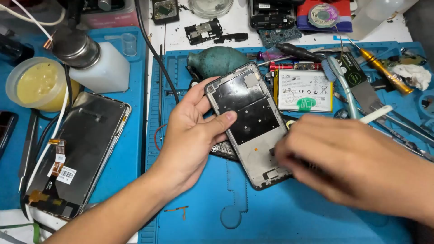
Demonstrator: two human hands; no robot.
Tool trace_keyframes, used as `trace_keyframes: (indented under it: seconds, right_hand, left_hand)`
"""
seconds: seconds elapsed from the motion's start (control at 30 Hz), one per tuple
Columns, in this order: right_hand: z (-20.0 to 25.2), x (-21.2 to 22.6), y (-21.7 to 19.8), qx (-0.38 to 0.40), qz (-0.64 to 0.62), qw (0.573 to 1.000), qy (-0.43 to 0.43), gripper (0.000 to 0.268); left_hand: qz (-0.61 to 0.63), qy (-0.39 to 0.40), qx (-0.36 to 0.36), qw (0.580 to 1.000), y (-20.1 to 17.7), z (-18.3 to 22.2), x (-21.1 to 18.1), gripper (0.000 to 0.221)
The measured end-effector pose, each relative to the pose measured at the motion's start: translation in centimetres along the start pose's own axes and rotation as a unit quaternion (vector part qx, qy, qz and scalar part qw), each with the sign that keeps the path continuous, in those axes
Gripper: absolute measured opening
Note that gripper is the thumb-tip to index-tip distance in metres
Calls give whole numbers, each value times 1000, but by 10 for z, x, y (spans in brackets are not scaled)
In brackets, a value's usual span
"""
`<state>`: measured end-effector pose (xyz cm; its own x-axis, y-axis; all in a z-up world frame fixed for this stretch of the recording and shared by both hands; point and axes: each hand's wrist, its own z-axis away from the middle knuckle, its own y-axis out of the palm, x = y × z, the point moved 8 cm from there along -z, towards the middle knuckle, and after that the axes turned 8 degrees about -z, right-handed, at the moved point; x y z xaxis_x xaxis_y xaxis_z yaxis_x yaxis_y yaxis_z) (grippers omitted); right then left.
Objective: The person is cleaning a mobile phone frame by scraping off old adhesive residue and brushing away debris to prepare for a new screen installation.
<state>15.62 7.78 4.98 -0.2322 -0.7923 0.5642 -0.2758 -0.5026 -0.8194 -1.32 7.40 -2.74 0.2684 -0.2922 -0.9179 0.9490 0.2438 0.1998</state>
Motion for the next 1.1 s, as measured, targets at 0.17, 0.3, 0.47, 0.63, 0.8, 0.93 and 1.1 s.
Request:
trace_keyframes:
  seconds: [0.17, 0.3, 0.47, 0.63, 0.8, 0.93, 1.1]
  right_hand:
    - [10, -28, -27, -94, 83, 988, 95, 24]
    - [18, -39, -48, -209, 132, 953, 175, 11]
    - [28, -54, -53, -243, 117, 932, 242, 13]
    - [29, -65, -42, -191, 150, 938, 247, 20]
    - [22, -61, -27, -188, 48, 949, 249, 25]
    - [18, -66, -14, -146, 95, 945, 276, 28]
    - [13, -81, 2, -38, 78, 937, 339, 12]
  left_hand:
    - [25, 38, -2, 999, -1, 2, -3, 59]
    - [47, 99, 16, 994, 0, 10, -15, 63]
    - [78, 126, 61, 987, 3, 18, -24, 64]
    - [89, 93, 74, 989, 3, 15, -19, 64]
    - [76, 76, 72, 992, 3, 13, -16, 59]
    - [83, 51, 49, 994, 0, 8, -11, 55]
    - [42, 43, 18, 998, -2, 10, -9, 47]
